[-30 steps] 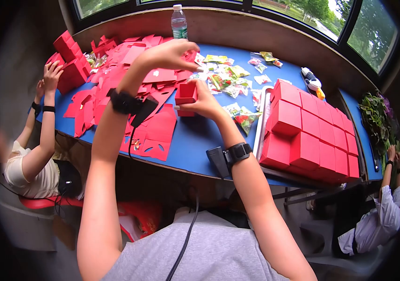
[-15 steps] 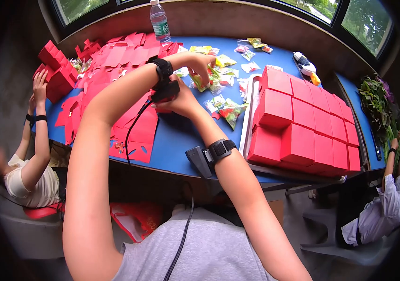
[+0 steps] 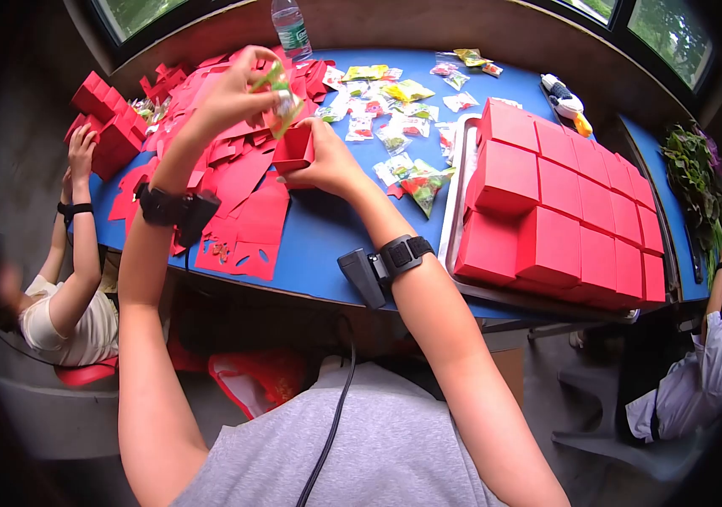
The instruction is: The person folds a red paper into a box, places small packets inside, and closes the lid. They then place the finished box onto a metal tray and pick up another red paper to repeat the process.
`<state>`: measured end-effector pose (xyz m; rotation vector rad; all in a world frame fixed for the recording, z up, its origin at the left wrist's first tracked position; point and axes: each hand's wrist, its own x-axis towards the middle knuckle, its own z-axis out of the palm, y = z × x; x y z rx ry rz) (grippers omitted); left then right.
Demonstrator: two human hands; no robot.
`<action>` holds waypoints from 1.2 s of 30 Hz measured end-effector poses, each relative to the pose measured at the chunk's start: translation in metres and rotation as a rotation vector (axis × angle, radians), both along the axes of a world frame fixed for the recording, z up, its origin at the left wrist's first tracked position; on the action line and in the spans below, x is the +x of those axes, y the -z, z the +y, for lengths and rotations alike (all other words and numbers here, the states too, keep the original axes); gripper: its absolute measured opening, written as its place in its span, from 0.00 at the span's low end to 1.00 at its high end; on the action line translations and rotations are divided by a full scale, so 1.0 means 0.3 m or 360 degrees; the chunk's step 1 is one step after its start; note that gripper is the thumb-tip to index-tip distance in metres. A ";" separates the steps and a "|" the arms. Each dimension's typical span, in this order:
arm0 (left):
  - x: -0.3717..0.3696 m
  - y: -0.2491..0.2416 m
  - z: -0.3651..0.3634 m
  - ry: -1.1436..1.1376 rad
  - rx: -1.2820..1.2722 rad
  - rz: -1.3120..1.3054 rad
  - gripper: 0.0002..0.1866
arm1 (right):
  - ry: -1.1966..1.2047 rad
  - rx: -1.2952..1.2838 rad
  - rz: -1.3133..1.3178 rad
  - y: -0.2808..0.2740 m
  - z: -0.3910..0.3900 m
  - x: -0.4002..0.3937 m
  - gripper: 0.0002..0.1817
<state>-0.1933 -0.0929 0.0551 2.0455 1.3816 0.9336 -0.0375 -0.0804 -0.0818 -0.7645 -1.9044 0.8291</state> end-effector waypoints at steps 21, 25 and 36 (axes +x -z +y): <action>0.132 0.233 -0.101 -0.0556 0.0443 0.0624 0.13 | 0.0147 -0.0002 0.0034 -0.020 -0.024 0.007 0.58; 0.100 0.227 -0.051 -0.0492 0.0188 0.0843 0.17 | 0.0109 0.0048 0.0049 -0.021 -0.032 0.002 0.61; 0.149 0.149 0.012 -0.0063 -0.0574 0.0880 0.23 | 0.0188 0.0101 0.0032 -0.021 -0.035 0.010 0.63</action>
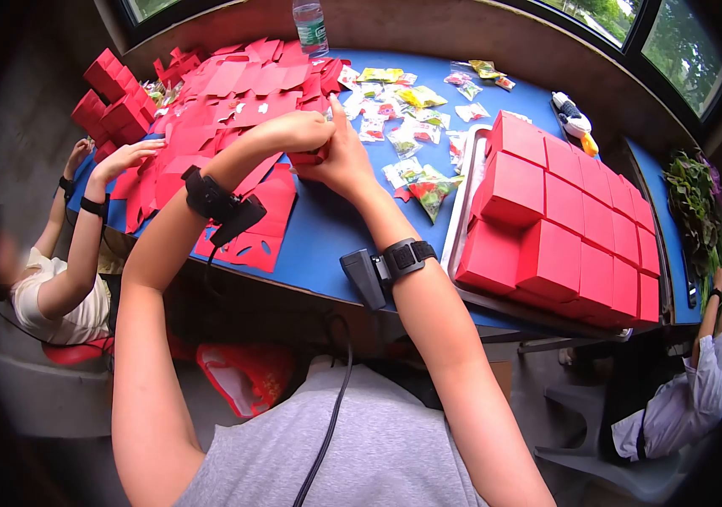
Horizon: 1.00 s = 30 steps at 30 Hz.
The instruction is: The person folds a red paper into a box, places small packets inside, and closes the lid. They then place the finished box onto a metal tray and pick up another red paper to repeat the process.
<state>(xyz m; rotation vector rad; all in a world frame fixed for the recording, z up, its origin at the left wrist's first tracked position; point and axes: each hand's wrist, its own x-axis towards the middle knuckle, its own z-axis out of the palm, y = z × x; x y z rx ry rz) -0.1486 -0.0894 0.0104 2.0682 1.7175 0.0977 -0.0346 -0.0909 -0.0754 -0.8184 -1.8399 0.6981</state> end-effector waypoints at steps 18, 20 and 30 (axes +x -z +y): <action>0.000 -0.043 -0.017 -0.0343 -0.0639 -0.0609 0.43 | 0.0039 0.0020 -0.0109 0.020 0.027 -0.013 0.43; 0.035 -0.060 -0.042 -0.0366 -0.0629 -0.0580 0.43 | 0.0024 0.0055 -0.0093 0.023 0.025 -0.008 0.42; 0.193 -0.117 -0.152 0.0269 0.1153 0.0648 0.24 | -0.0089 0.0317 0.0028 0.062 0.049 -0.021 0.38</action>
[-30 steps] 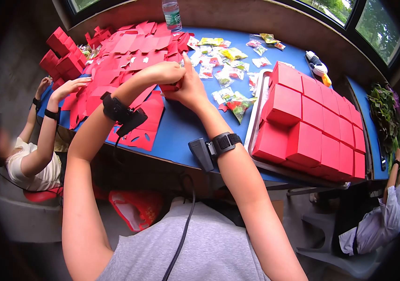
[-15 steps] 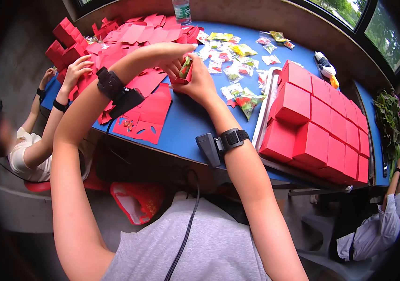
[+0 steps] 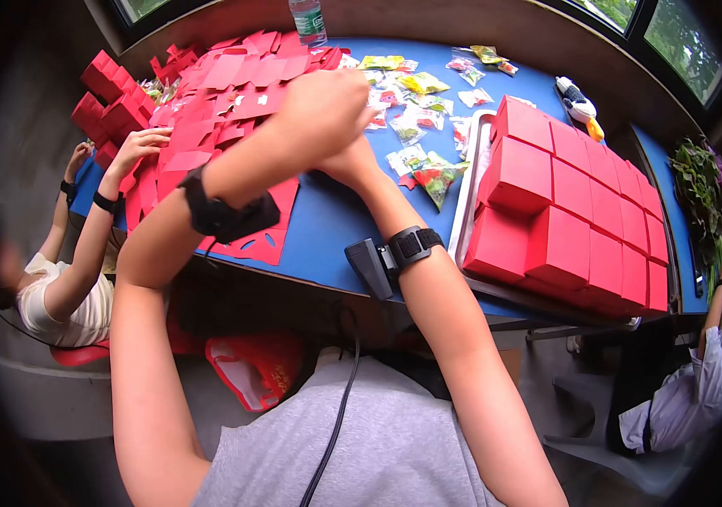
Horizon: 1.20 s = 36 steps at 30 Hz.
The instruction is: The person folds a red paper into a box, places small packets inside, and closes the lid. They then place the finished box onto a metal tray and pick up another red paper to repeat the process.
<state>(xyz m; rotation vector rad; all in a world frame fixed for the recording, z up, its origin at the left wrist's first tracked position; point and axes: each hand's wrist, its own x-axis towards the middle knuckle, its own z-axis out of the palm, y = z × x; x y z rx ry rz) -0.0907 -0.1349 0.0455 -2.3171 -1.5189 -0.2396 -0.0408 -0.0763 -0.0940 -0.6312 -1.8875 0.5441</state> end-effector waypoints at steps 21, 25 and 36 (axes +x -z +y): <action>0.024 0.019 0.088 0.0553 -0.0597 -0.1154 0.34 | -0.0085 -0.0073 -0.0149 0.029 0.006 0.004 0.42; -0.194 -0.043 0.091 0.0148 -0.0089 -0.1117 0.28 | 0.0225 -0.0228 -0.0264 -0.050 -0.039 0.014 0.46; -0.311 0.113 0.143 0.0094 -0.0855 -0.1439 0.19 | 0.0269 -0.0138 -0.0172 -0.031 -0.039 0.017 0.47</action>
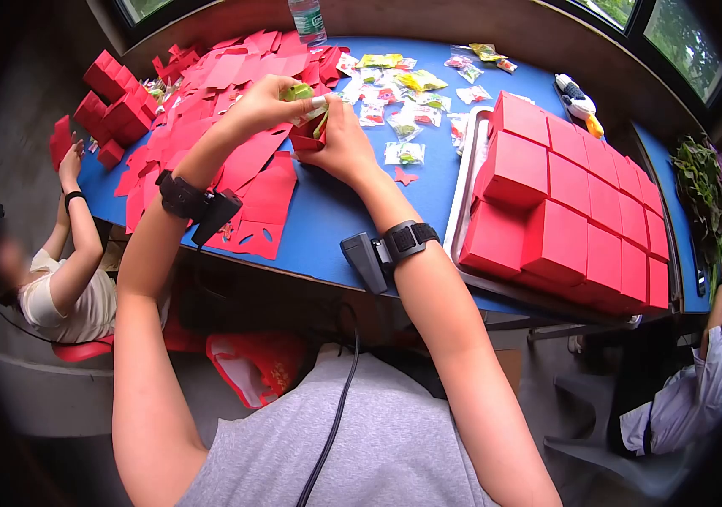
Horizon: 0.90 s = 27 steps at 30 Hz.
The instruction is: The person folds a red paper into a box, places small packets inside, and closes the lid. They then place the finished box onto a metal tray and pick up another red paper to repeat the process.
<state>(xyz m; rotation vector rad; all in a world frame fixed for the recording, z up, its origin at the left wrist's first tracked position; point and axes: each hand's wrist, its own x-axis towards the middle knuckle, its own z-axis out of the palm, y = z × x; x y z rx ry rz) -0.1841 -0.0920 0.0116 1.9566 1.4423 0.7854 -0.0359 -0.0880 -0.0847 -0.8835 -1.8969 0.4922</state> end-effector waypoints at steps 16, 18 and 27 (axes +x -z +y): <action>0.020 0.007 -0.008 -0.0124 0.0410 0.0480 0.23 | 0.0034 0.0026 0.0001 0.003 0.007 -0.007 0.47; 0.037 -0.008 -0.016 -0.0168 0.0468 0.0681 0.20 | 0.0036 0.0084 -0.0020 0.000 0.006 -0.009 0.49; 0.064 0.014 0.062 -0.0292 0.0282 0.0843 0.15 | -0.0001 -0.0015 0.0007 -0.005 -0.003 0.000 0.52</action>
